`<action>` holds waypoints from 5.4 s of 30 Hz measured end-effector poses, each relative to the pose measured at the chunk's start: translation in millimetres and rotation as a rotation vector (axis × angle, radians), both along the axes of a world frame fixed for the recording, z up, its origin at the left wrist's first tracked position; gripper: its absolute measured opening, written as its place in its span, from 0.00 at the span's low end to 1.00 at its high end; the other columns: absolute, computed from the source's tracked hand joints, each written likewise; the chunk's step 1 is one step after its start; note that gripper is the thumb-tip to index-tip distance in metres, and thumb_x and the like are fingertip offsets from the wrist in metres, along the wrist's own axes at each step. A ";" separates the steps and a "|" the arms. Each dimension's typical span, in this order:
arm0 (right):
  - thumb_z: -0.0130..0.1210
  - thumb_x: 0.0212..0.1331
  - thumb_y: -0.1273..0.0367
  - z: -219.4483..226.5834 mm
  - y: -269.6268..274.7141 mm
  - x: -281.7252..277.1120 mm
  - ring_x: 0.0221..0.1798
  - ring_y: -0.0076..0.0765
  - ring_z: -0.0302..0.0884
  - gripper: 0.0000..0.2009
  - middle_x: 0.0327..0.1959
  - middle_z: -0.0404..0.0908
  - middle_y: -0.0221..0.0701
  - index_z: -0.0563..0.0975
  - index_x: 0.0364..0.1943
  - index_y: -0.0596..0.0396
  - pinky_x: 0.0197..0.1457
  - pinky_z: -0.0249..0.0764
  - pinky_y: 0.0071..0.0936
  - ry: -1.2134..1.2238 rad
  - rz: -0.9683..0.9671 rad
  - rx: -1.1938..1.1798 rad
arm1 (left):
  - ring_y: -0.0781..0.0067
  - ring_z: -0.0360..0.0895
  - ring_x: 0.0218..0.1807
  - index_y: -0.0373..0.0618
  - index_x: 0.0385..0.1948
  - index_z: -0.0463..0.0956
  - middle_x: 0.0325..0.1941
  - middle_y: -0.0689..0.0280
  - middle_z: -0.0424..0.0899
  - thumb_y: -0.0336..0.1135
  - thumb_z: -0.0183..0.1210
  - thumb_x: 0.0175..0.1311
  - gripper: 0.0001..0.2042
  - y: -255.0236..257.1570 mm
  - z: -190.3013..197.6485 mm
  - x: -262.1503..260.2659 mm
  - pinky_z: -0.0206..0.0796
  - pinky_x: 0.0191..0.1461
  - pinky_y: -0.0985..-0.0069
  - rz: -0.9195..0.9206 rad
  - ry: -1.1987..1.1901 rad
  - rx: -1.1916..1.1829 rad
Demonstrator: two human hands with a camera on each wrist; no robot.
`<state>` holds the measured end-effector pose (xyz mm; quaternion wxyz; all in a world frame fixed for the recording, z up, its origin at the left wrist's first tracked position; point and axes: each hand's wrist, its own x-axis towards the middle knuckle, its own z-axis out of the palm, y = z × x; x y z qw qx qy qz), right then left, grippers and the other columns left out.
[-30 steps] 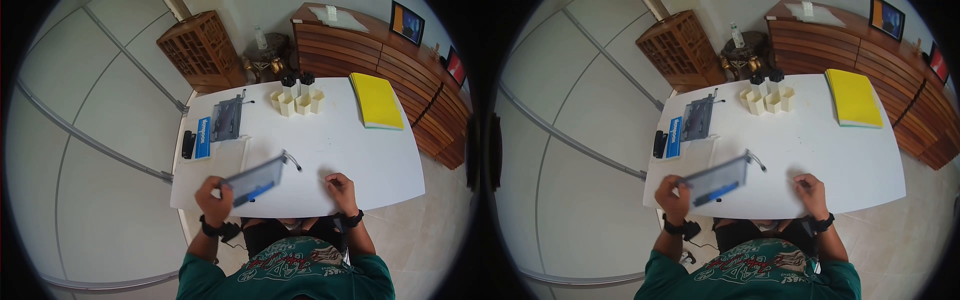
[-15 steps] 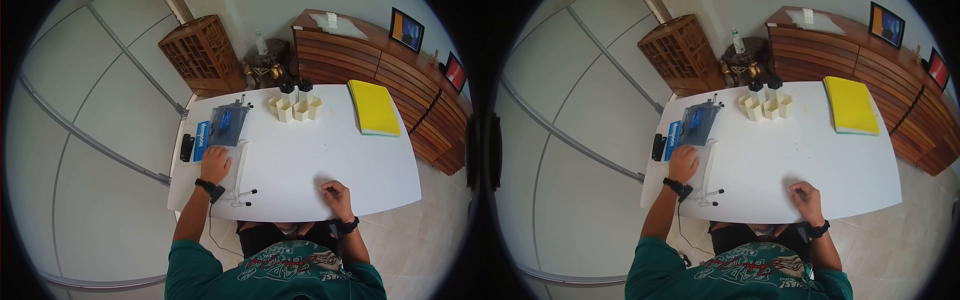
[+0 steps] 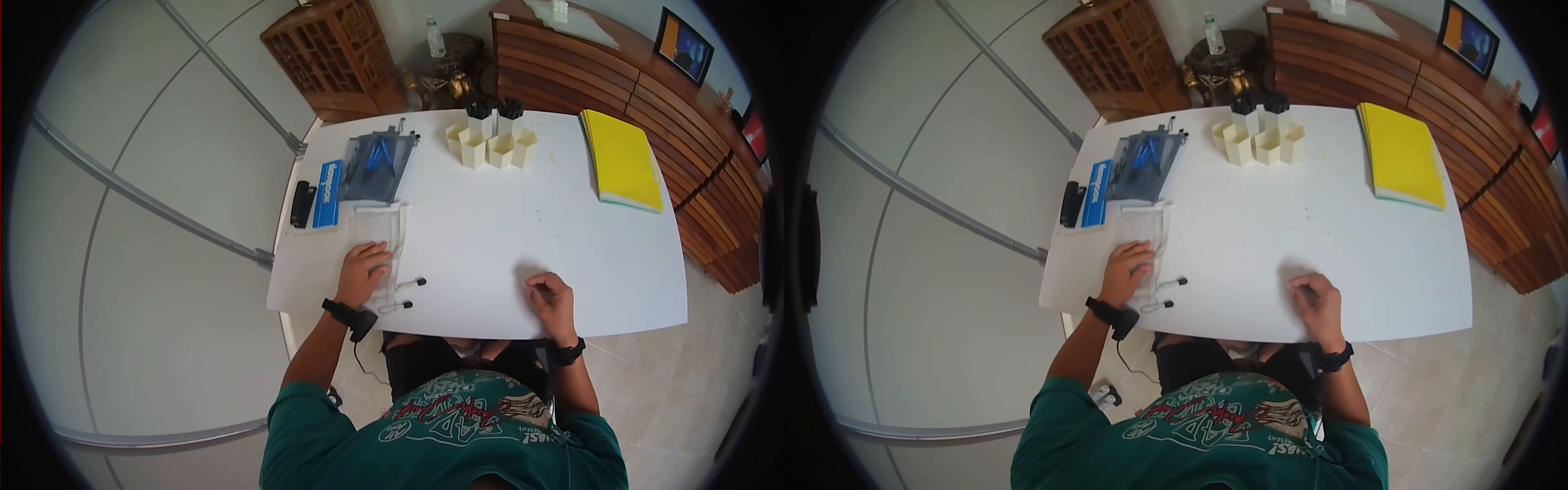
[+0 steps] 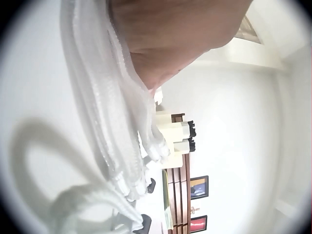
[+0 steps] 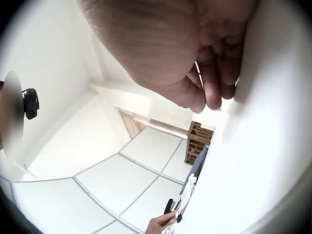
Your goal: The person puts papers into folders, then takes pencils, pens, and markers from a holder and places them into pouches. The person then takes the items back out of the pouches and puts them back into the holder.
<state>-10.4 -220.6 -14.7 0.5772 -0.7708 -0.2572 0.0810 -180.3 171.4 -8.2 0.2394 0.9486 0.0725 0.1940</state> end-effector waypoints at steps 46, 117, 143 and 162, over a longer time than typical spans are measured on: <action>0.67 0.55 0.71 121.2 108.8 188.7 0.35 0.36 0.84 0.15 0.44 0.84 0.37 0.80 0.47 0.58 0.38 0.79 0.29 -0.629 -0.027 -0.277 | 0.59 0.74 0.43 0.45 0.26 0.72 0.35 0.66 0.78 0.26 0.64 0.50 0.08 -167.1 -11.2 64.0 0.63 0.48 0.64 -0.190 -0.206 -0.505; 0.62 0.63 0.57 34.9 75.2 44.3 0.22 0.23 0.69 0.20 0.16 0.75 0.35 0.82 0.29 0.64 0.28 0.68 0.27 0.095 0.287 -0.289 | 0.56 0.51 0.80 0.45 0.67 0.65 0.74 0.57 0.59 0.32 0.69 0.54 0.35 -163.1 -15.3 72.6 0.43 0.81 0.60 -0.383 -0.274 -0.882; 0.69 0.48 0.75 36.4 6.6 -15.2 0.51 0.45 0.78 0.14 0.42 0.83 0.35 0.83 0.41 0.54 0.56 0.75 0.35 -0.512 0.447 -0.295 | 0.41 0.55 0.76 0.42 0.57 0.74 0.73 0.52 0.62 0.30 0.58 0.60 0.21 -186.1 18.8 69.2 0.47 0.77 0.45 -0.144 -0.003 0.037; 0.53 0.67 0.80 19.6 19.3 0.4 0.32 0.21 0.80 0.03 0.31 0.81 0.28 0.77 0.40 0.63 0.36 0.77 0.21 0.531 0.404 0.164 | 0.58 0.75 0.54 0.41 0.31 0.79 0.39 0.60 0.78 0.39 0.65 0.55 0.11 -201.9 19.7 41.4 0.69 0.62 0.55 -0.391 -0.124 0.252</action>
